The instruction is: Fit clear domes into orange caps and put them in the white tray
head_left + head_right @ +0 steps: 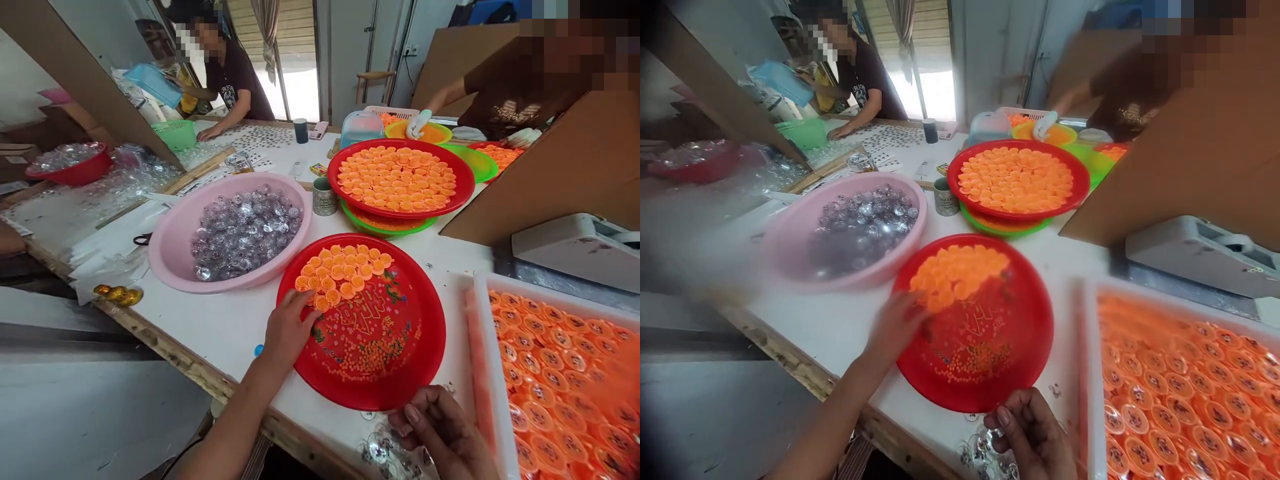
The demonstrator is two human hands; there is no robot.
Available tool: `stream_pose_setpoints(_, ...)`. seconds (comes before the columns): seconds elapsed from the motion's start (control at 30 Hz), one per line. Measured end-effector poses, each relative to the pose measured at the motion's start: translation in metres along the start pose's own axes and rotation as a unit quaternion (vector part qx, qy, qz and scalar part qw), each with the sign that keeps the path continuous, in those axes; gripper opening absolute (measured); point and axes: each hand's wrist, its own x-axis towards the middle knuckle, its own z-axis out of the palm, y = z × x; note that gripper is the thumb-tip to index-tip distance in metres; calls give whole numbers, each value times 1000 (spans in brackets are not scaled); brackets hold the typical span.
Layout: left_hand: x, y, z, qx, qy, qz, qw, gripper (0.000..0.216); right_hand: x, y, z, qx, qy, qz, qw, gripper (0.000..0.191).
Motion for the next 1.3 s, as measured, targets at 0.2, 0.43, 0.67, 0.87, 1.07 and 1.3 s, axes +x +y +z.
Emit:
stream_pose_setpoints(0.2, 16, 0, 11, 83, -97, 69, 989, 17, 0, 3, 7, -11, 44, -8, 999, 40)
stream_pose_setpoints(0.43, -6, -4, 17, 51, -222, 133, 965, 19, -1, 0, 4, -40, 64, -38, 996, 32)
stream_pose_setpoints(0.67, -10, 4, 21, -6, -234, 109, 966, 22, 7, 0, 1, -52, 4, -37, 998, 29)
stream_pose_setpoints(0.87, -20, 34, 13, -45, -291, 108, 950, 24, 16, -11, 8, -24, 10, -62, 998, 27)
stream_pose_setpoints(1.07, -25, 55, 16, -116, -288, 48, 949, 25, 26, -21, 12, 57, 18, -72, 996, 29)
stream_pose_setpoints(1.3, -24, 65, 23, -201, -335, -42, 919, 18, 18, -24, 20, 42, -29, -97, 994, 21)
